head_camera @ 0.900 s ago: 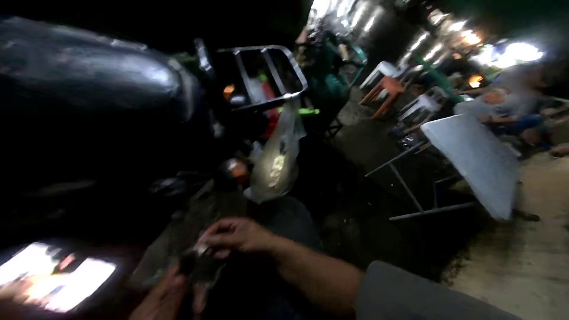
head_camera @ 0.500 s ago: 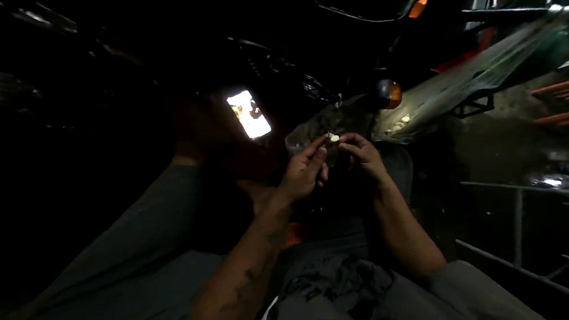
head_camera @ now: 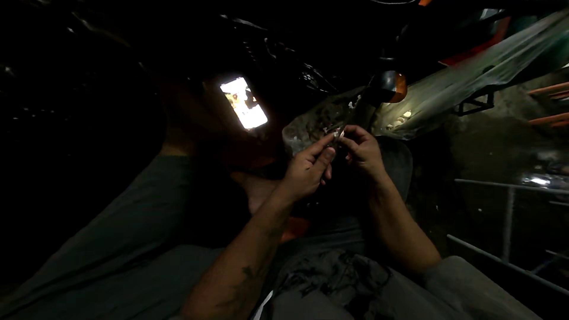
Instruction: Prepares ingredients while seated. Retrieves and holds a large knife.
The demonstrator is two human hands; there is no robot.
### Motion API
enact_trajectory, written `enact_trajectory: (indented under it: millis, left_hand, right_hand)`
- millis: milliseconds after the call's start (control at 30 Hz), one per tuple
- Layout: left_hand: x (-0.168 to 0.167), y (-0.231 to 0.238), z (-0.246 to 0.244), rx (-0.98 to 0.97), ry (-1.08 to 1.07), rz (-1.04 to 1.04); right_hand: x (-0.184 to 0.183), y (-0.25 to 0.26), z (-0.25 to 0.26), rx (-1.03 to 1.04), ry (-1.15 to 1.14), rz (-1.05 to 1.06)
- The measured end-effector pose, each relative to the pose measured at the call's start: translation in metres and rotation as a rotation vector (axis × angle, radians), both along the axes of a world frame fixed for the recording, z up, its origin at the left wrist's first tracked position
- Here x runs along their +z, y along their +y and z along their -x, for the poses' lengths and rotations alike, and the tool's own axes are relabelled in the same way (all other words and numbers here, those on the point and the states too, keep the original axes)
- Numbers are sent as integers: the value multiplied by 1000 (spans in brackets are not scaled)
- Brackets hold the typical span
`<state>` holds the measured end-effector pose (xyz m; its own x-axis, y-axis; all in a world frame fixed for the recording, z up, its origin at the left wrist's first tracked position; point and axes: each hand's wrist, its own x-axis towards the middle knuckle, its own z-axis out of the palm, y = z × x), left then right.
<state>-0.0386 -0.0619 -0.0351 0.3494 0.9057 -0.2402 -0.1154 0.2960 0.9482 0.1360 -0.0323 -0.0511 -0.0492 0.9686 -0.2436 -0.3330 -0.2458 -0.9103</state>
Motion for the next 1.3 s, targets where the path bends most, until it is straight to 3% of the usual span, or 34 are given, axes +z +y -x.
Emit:
enact_trajectory:
  millis: [200, 367, 500, 600, 667, 800, 1033, 1300]
  left_hand:
    - [3, -2, 1, 3, 85, -9]
    - [7, 10, 11, 149, 119, -91]
    - [8, 10, 16, 116, 304, -87]
    - [7, 3, 15, 28, 337, -32]
    - [10, -1, 10, -5, 397, -94]
    - [1, -4, 1, -64, 568, -250]
    - [-6, -7, -3, -79, 609, -343]
    - [-1, -6, 1, -116, 642, -374]
  right_hand:
    - [1, -3, 1, -12, -377, -120]
    - [-1, -2, -4, 26, -487, -143]
    - [0, -2, -5, 46, -452, -190]
    - [-2, 0, -7, 55, -269, -125]
    - [-2, 0, -9, 34, -172, -64]
    - [2, -2, -5, -38, -190, -15]
    - [-4, -4, -7, -18, -34, -51]
    - [-7, -3, -6, -45, -167, -228]
